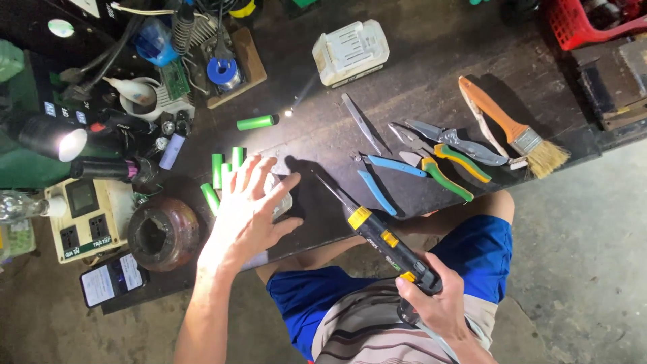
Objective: The person uses a power screwdriver to remove screws from a black battery housing, then uses a small screwdriver to pry the case open and pull out a pack of green batteries.
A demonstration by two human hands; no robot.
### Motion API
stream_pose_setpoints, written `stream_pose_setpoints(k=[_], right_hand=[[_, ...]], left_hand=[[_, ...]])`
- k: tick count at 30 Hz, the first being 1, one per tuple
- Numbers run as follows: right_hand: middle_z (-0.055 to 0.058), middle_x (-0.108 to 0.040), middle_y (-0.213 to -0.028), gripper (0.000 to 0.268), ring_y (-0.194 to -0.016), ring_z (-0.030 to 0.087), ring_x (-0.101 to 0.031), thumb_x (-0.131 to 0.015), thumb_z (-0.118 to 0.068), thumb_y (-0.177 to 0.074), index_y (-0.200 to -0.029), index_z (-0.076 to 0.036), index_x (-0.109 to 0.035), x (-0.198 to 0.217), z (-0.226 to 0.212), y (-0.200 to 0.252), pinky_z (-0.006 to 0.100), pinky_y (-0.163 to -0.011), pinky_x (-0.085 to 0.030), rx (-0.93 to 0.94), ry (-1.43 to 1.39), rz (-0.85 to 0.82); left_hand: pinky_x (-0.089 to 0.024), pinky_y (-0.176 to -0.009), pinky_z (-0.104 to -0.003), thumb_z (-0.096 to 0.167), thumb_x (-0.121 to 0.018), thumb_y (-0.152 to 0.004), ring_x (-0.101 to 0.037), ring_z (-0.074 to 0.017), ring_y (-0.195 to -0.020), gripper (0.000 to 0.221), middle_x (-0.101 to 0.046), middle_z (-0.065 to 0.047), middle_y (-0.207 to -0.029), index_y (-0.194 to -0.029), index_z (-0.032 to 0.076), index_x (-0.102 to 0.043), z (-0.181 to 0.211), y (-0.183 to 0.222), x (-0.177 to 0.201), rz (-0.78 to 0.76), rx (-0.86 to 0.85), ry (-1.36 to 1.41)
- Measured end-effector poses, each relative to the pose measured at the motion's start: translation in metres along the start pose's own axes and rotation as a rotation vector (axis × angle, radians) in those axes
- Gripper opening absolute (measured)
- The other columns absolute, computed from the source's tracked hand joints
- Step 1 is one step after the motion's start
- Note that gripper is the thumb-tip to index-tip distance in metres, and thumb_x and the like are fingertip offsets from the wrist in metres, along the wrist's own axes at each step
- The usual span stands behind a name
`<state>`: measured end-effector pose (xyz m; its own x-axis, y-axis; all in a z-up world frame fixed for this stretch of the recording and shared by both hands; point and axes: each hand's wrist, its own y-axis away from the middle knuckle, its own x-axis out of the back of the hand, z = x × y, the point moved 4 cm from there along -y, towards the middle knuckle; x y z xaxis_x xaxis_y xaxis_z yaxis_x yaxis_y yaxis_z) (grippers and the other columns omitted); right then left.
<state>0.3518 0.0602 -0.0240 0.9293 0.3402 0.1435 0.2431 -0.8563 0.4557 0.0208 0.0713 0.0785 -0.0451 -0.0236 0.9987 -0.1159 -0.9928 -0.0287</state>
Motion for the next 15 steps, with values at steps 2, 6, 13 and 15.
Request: stream_pose_setpoints(k=[2, 6, 13, 15], right_hand=[[0.006, -0.064, -0.058, 0.037, -0.04, 0.015, -0.057, -0.078, -0.024, -0.072, -0.103, -0.004, -0.075, 0.003, 0.004, 0.001, 0.028, -0.04, -0.056, -0.032, -0.009, 0.006], [0.005, -0.063, -0.061, 0.041, -0.047, 0.015, -0.057, -0.078, -0.023, -0.072, -0.108, -0.002, -0.075, 0.009, 0.004, -0.002, 0.028, -0.046, -0.055, -0.004, -0.01, 0.006], [0.005, -0.062, -0.065, 0.045, -0.048, 0.015, -0.056, -0.077, -0.023, -0.072, -0.112, -0.003, -0.075, 0.013, 0.007, -0.003, 0.027, -0.048, -0.055, -0.041, 0.016, 0.004], [0.005, -0.065, -0.067, 0.045, -0.051, 0.015, -0.058, -0.078, -0.023, -0.072, -0.113, -0.004, -0.075, 0.014, 0.01, -0.005, 0.027, -0.052, -0.056, -0.018, 0.023, 0.003]], left_hand=[[-0.03, -0.114, -0.066, 0.048, -0.08, -0.078, -0.036, -0.0435, -0.146, 0.073, -0.047, -0.019, -0.152, -0.143, 0.024, -0.057, -0.004, 0.001, 0.0, -0.105, -0.001, 0.006], [-0.058, -0.07, -0.051, 0.032, -0.082, -0.082, -0.062, -0.0376, -0.105, 0.052, -0.052, -0.019, -0.134, -0.127, 0.016, -0.063, -0.015, -0.001, 0.002, -0.166, 0.049, 0.1], [-0.042, -0.107, -0.059, 0.032, -0.08, -0.085, -0.043, -0.0451, -0.145, 0.05, -0.046, -0.021, -0.152, -0.131, 0.025, -0.063, -0.015, 0.013, 0.01, -0.007, -0.04, 0.036], [-0.039, -0.11, -0.063, 0.026, -0.078, -0.086, -0.043, -0.0471, -0.144, 0.036, -0.051, -0.02, -0.148, -0.12, 0.022, -0.068, -0.005, 0.012, 0.015, 0.006, -0.066, 0.057]])
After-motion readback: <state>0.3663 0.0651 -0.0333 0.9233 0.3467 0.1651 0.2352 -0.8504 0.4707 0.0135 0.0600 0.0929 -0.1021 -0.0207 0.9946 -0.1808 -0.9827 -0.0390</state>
